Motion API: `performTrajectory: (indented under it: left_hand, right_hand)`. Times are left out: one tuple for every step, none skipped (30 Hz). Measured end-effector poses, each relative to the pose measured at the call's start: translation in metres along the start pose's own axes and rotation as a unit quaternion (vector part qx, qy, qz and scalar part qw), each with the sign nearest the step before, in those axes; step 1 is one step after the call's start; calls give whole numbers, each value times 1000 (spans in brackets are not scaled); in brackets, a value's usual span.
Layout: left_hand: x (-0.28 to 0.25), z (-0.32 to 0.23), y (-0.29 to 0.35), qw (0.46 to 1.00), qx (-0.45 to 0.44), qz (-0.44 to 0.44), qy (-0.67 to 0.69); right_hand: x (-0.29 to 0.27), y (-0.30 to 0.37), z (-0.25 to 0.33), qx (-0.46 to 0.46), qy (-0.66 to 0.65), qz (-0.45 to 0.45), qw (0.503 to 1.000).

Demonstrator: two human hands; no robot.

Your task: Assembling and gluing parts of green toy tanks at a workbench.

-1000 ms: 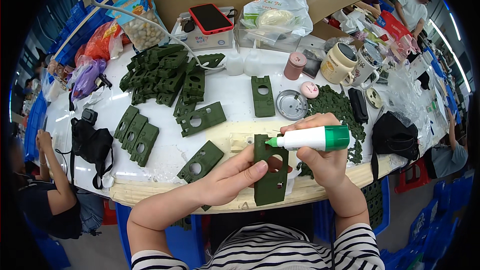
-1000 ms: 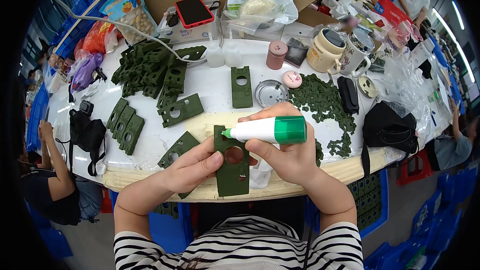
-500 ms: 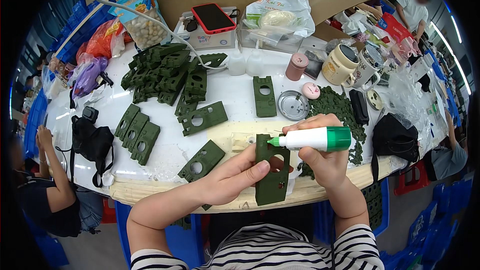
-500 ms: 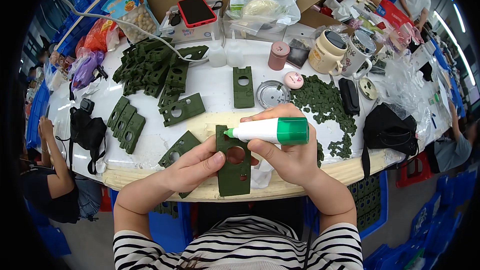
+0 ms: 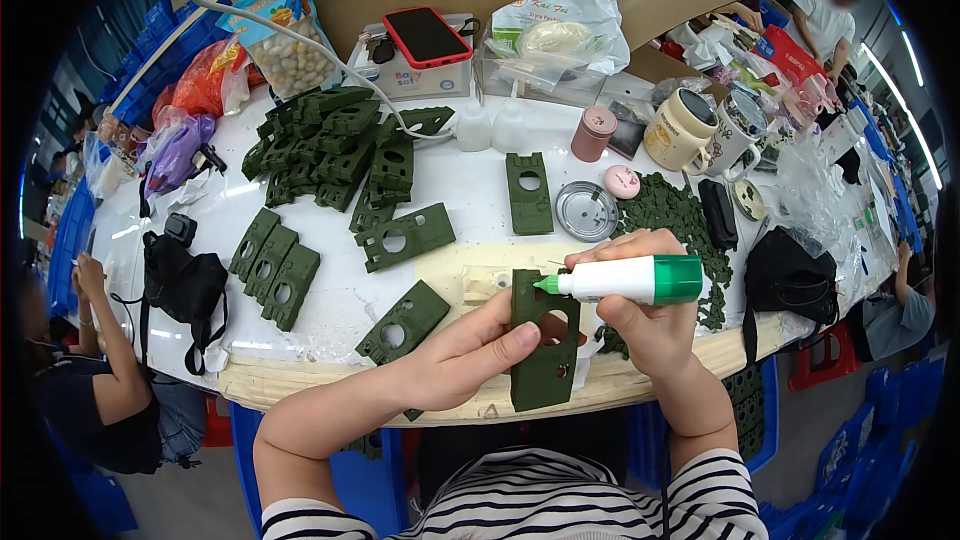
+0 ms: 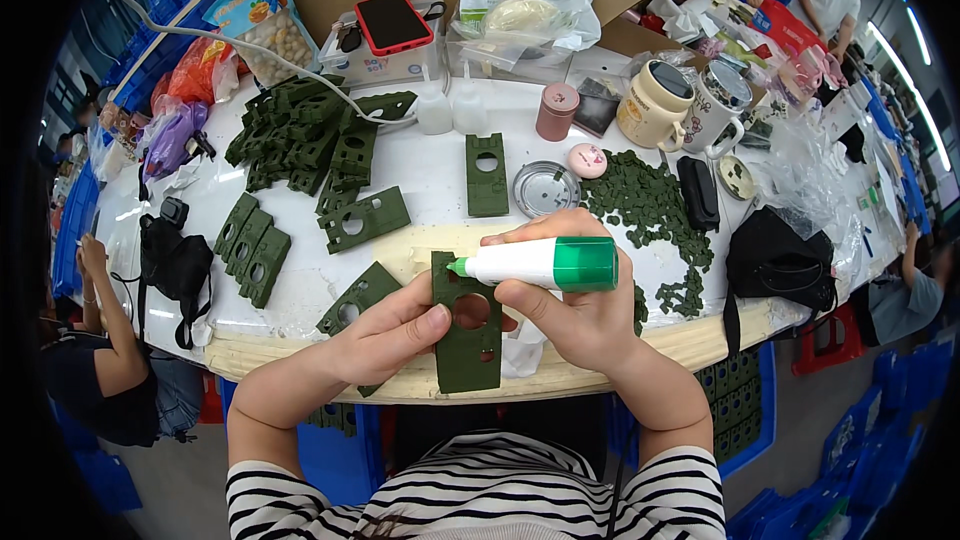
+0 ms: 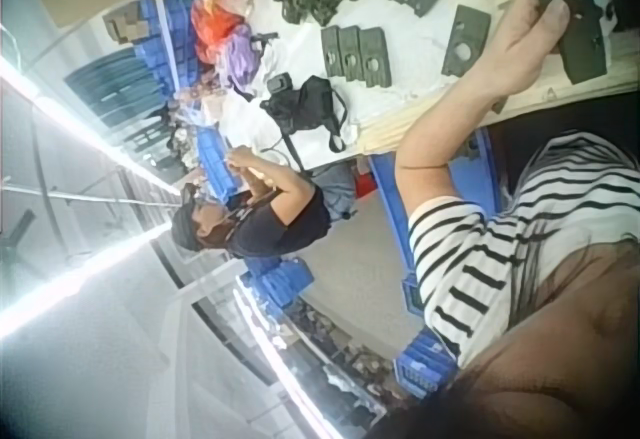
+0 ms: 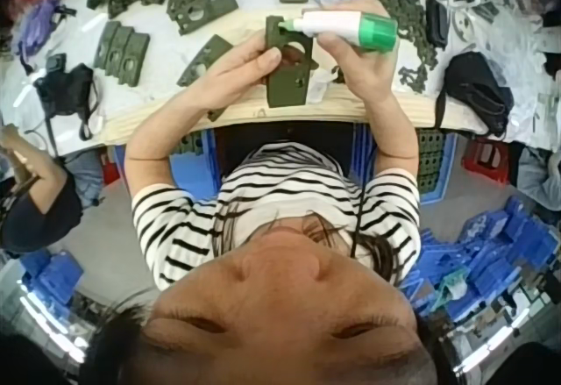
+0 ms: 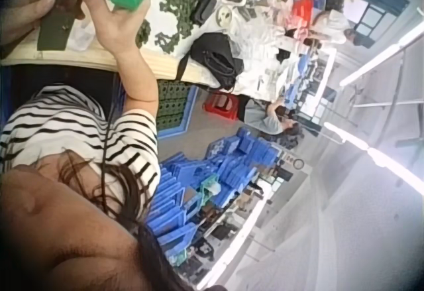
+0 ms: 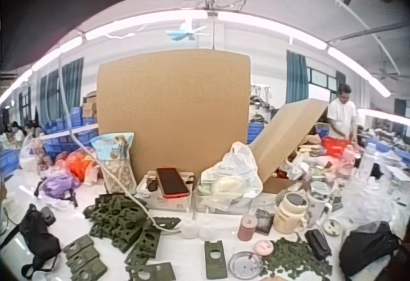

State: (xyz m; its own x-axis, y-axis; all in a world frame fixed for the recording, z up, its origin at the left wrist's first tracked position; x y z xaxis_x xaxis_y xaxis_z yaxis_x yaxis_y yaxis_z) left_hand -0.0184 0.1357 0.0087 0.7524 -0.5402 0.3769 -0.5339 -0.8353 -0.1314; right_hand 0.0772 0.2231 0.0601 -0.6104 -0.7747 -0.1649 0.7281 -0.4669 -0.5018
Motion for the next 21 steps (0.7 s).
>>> performTrajectory:
  left_hand:
    - [0, 0, 0, 1000, 2, -1, -3]
    - [0, 0, 0, 1000, 1, -1, -4]
    - [-1, 0, 0, 1000, 1, -1, -4]
    - [-1, 0, 0, 1000, 0, -1, -5]
    - [-1, 1, 0, 1000, -2, -2, -2]
    - [-1, 2, 0, 1000, -5, -3, 0]
    - [-1, 3, 1, 1000, -7, -3, 2]
    - [-1, 2, 1, 1000, -10, -3, 5]
    - [0, 1, 1, 1000, -13, -2, 8]
    - [0, 1, 1, 1000, -16, -1, 11]
    - [0, 1, 1, 1000, -18, 0, 15]
    - [0, 1, 1, 1000, -21, 0, 18]
    - [0, 1, 2, 999, -24, 1, 22]
    - [0, 1, 1, 1000, -20, 2, 14]
    - [0, 1, 1, 1000, -16, 3, 7]
    - [0, 1, 1, 1000, -12, 4, -1]
    - [0, 1, 1, 1000, -12, 3, -1]
    - [-1, 1, 1, 1000, -12, 3, -1]
    - [-1, 1, 0, 1000, -12, 4, -1]
    - [-1, 1, 0, 1000, -11, 4, 1]
    - [0, 1, 1, 1000, -11, 5, 3]
  right_hand:
    - [0, 0, 0, 3, 1, 0, 1000]
    - [0, 0, 0, 6, 2, 1, 1000]
    - [0, 0, 0, 3, -1, 0, 1000]
    - [1, -1, 1, 1, -3, 0, 1000]
    - [1, -1, 1, -2, -5, -1, 1000]
    - [0, -1, 1, 0, -7, 1, 1000]
    - [0, -1, 1, 1, -10, 3, 1000]
    - [0, -1, 1, 2, -12, 4, 1000]
    - [0, -1, 0, 6, -51, -5, 999]
    - [1, -2, 1, 10, -90, -14, 996]
    - [2, -2, -1, 14, -129, -23, 991]
    - [2, -2, 0, 8, -116, -15, 993]
    - [2, -2, -1, 3, -103, -7, 995]
    - [2, -2, -1, -2, -90, 1, 996]
    - [2, -2, 0, -6, -75, 7, 997]
    - [2, -3, 1, -11, -60, 13, 998]
    - [2, -3, 2, -16, -45, 20, 999]
    - [2, -3, 1, -17, -41, 22, 999]
    - [2, -3, 2, -19, -37, 24, 999]
    - [2, -3, 2, -21, -34, 25, 999]
    - [2, -3, 1, -21, -34, 24, 999]
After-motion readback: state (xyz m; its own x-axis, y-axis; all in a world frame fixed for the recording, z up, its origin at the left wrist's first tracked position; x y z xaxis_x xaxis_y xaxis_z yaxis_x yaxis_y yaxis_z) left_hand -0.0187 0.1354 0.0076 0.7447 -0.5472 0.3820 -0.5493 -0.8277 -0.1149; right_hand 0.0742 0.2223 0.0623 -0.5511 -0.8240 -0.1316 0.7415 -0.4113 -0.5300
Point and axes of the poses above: each hand's wrist, its own y-axis away from the middle knuckle, its own x-axis out of the palm, z = x × y, the point moved 9 cm from there along -y, towards the middle knuckle, and after that the axes turned 13 degrees about z, right-handed, at the moved point
